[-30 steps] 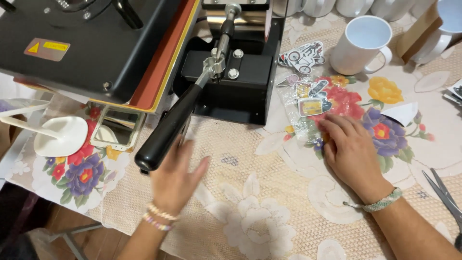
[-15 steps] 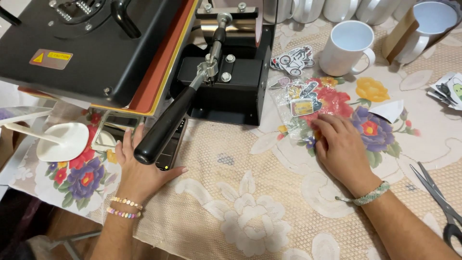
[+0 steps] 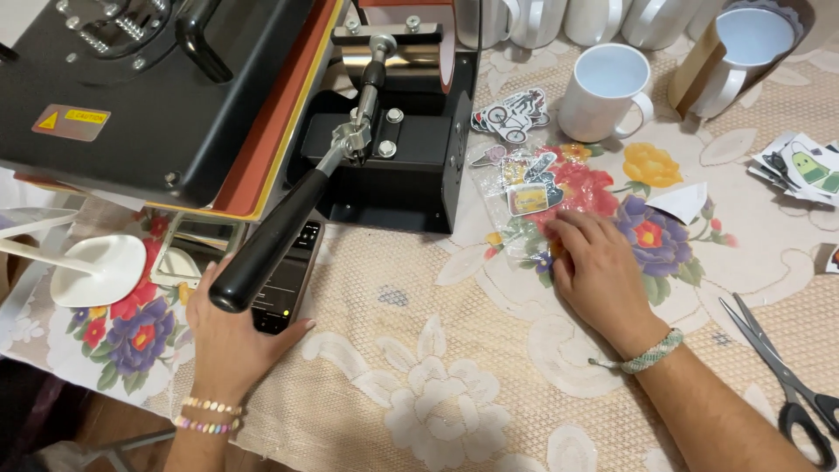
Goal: The person uses scissors to cut out printed stickers from a sheet of paper. They carefully trim around the edges of a hot dog sticker and then a butterfly sticker, placing the finished cutouts on the table.
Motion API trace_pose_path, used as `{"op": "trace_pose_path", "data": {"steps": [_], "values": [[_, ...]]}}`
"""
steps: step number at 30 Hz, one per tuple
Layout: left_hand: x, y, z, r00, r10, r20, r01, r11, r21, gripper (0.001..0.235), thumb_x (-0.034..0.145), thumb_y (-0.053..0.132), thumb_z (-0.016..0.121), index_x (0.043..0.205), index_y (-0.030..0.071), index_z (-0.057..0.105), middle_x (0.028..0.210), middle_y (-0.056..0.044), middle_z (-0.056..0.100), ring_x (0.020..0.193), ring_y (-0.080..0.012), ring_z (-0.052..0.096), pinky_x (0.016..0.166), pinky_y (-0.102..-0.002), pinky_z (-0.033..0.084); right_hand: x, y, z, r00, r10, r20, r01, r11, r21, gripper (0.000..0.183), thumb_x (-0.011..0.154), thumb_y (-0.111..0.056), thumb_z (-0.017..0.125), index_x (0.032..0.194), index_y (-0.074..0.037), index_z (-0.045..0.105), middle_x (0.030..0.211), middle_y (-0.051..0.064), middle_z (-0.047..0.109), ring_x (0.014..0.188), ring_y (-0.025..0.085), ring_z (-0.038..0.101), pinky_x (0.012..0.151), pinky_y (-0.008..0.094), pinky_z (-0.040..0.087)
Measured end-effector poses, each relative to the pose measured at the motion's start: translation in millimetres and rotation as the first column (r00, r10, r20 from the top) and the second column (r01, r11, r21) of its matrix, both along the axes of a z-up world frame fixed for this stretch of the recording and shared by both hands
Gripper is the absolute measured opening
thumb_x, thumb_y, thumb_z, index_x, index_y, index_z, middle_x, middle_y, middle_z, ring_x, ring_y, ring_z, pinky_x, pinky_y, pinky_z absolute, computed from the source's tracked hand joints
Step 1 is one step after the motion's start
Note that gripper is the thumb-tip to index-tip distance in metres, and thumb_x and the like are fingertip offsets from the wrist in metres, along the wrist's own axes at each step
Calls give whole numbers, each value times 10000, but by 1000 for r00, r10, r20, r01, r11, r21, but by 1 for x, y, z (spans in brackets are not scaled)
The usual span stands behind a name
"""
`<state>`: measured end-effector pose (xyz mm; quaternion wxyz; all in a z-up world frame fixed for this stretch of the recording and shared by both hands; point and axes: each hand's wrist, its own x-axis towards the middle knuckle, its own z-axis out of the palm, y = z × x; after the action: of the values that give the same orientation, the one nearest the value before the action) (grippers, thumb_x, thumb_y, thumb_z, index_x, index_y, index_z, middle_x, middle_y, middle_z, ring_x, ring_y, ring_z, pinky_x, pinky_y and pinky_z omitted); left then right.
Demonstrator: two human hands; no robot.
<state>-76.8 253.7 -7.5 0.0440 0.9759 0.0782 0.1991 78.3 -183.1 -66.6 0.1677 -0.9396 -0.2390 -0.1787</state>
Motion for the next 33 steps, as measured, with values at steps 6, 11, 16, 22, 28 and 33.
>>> {"op": "trace_pose_path", "data": {"steps": [6,11,16,22,28,33], "values": [[-39,8,-9,975,121,-185,-162,960,-227,1165,671,558,745,1492,-90,233,1331,-299,497,1042,-453,619,863,-528,517,-7,3,23,995,97,10,-98,993,65,380,862,-65,569,1233,-42,648,1281,120,647,1133,322,576,967,460,472],[-43,4,-13,991,81,-110,-109,953,-284,846,742,413,768,1376,-47,448,1236,-266,594,1168,-423,564,977,-474,447,-7,3,22,994,105,7,-105,992,65,377,846,-69,570,1213,-37,648,1272,125,650,1141,323,575,982,455,467],[-44,2,-13,997,29,-70,-45,969,-245,729,774,358,752,1361,1,508,1224,-220,631,1112,-416,596,933,-479,468,-8,3,21,994,107,2,-107,992,63,377,843,-66,564,1206,-29,657,1270,130,653,1141,325,579,975,461,470],[-41,1,-11,997,12,-78,-33,960,-278,746,779,344,742,1418,41,505,1216,-184,626,1128,-362,596,950,-443,466,-7,1,20,995,96,-13,-95,994,62,395,853,-76,563,1237,-49,654,1289,111,646,1156,315,571,975,459,465],[-45,9,-23,998,-21,-63,10,986,-169,754,825,415,701,1412,-16,506,1241,-200,619,1142,-361,595,972,-457,475,-7,2,21,995,102,-4,-101,993,66,405,846,-70,566,1242,-49,650,1287,115,647,1138,316,575,967,459,469],[-44,10,-24,998,-47,-38,41,988,-150,745,833,431,689,1396,-23,512,1289,-208,611,1197,-363,575,1019,-465,454,-6,2,20,994,104,13,-105,992,69,396,842,-74,567,1228,-58,655,1276,110,652,1130,318,577,959,456,469]]}}
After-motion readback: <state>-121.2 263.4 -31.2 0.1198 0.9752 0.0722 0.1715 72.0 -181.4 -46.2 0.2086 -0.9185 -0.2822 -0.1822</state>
